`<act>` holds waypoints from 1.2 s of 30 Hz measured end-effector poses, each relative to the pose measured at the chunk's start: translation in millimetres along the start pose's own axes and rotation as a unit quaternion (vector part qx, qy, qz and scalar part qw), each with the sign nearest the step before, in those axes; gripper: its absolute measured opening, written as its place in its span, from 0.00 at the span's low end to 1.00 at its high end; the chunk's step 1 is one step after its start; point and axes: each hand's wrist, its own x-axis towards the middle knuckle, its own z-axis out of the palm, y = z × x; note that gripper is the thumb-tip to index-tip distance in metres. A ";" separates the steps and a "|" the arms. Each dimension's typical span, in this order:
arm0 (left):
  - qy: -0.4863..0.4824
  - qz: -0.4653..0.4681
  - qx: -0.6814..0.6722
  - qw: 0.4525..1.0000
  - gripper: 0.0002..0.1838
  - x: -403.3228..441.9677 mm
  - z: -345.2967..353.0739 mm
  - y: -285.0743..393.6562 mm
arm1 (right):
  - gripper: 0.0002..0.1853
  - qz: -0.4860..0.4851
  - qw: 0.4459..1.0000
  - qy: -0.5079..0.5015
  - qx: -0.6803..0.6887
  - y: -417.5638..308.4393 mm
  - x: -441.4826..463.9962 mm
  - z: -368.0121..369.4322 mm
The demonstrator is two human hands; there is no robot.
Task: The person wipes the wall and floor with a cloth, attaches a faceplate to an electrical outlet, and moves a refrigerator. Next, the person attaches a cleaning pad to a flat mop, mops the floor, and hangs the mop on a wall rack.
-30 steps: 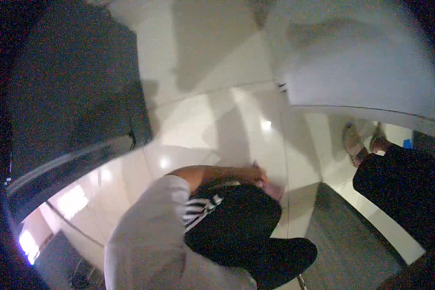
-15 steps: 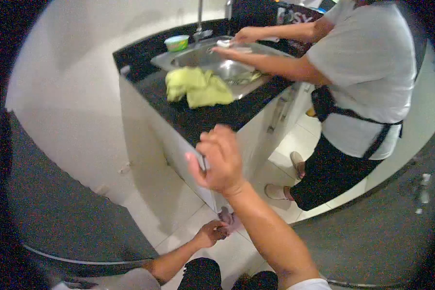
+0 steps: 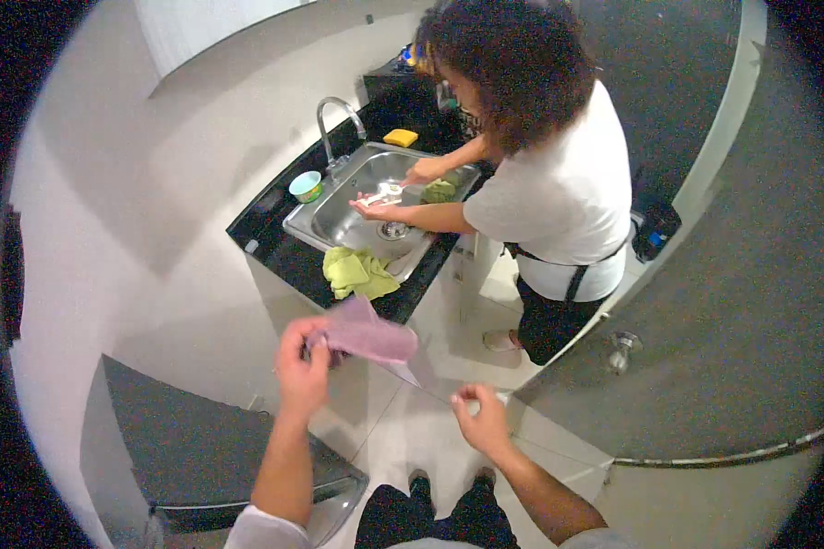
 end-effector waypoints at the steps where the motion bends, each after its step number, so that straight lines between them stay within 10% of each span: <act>1: 0.028 0.059 0.038 0.997 0.11 22.2 -4.2 14.4 | 0.15 0.025 1.000 -0.012 0.003 9.5 -23.0 -1.5; 7: 0.000 0.136 0.122 0.983 0.11 87.9 45.8 -106.5 | 0.15 0.171 0.981 -0.080 -0.043 45.1 -110.3 -13.6; 8: -0.155 0.119 0.121 0.973 0.14 90.0 55.9 -151.3 | 0.13 0.175 0.978 -0.090 -0.069 44.4 -114.7 -15.8; 14: -0.029 0.132 0.148 0.980 0.17 43.2 -10.2 -105.5 | 0.11 0.162 0.979 -0.058 -0.104 7.1 -74.0 -10.9; 17: -0.061 -0.168 -0.002 0.984 0.16 -7.0 -49.2 -100.2 | 0.10 0.113 0.989 0.013 -0.095 -13.9 -27.6 -5.0; 25: -0.242 -0.383 0.217 0.865 0.22 -163.7 -108.2 -110.6 | 0.08 0.098 0.971 -0.216 0.019 33.4 68.9 72.7; 30: -0.082 -0.537 0.282 0.791 0.27 -301.4 -124.5 -42.9 | 0.24 0.028 0.781 -0.573 -0.247 121.7 118.2 97.8; 36: 0.310 -0.704 0.243 0.591 0.22 -399.2 -68.9 87.0 | 0.25 -0.163 0.666 -0.667 -0.292 145.6 143.1 153.1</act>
